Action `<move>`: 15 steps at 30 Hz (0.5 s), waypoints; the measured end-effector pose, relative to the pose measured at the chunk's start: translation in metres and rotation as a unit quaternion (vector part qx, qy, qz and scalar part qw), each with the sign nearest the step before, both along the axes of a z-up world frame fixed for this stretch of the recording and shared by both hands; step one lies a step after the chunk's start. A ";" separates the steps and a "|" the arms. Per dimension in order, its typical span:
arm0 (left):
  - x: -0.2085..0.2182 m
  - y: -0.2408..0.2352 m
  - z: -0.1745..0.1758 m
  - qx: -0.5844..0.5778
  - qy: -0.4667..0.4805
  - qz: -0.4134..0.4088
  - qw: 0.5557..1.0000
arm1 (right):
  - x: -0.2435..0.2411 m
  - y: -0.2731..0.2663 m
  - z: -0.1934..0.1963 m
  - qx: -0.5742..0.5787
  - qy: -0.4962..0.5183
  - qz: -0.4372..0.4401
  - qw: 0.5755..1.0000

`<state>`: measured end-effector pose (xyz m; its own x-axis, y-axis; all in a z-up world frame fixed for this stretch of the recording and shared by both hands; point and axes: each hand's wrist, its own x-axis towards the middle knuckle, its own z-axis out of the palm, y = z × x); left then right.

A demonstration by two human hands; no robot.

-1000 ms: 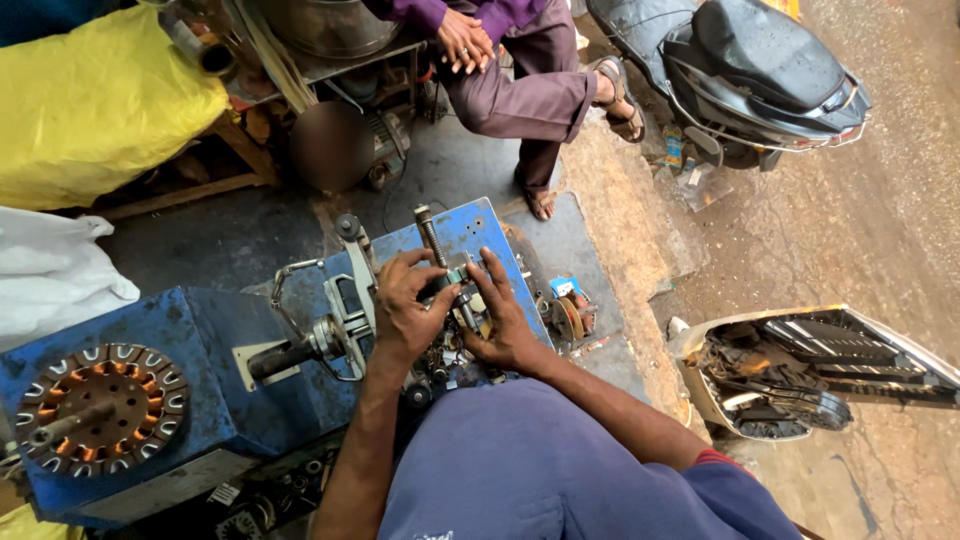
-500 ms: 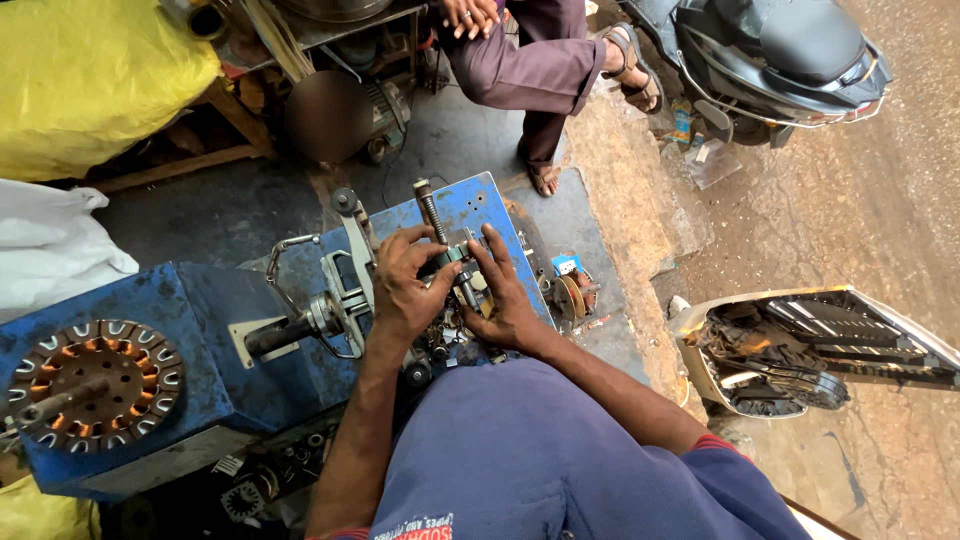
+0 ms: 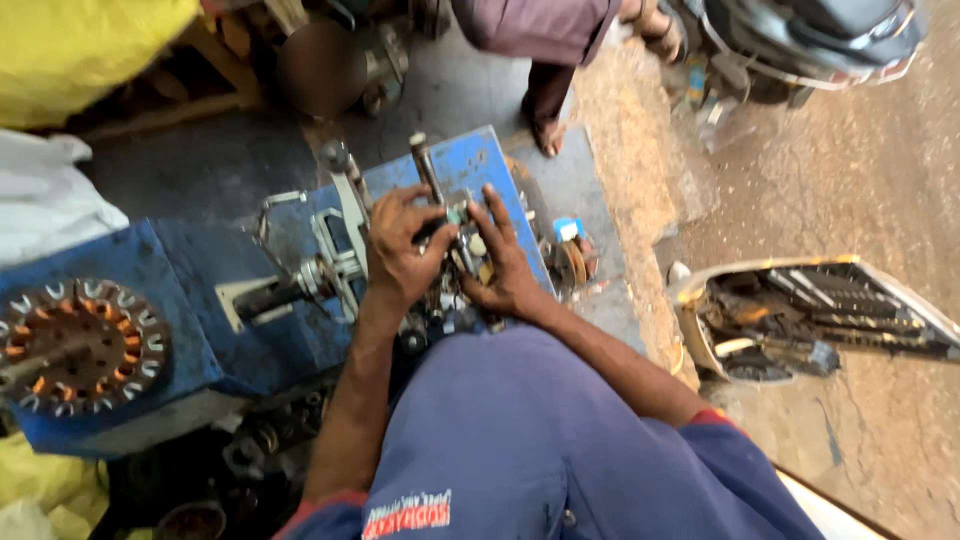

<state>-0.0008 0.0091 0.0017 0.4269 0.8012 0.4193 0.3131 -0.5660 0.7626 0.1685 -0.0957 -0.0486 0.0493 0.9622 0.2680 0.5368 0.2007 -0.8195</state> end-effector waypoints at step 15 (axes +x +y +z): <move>0.004 -0.003 -0.004 -0.012 0.020 0.059 0.998 | -0.002 -0.006 -0.003 -0.026 0.072 -0.014 0.997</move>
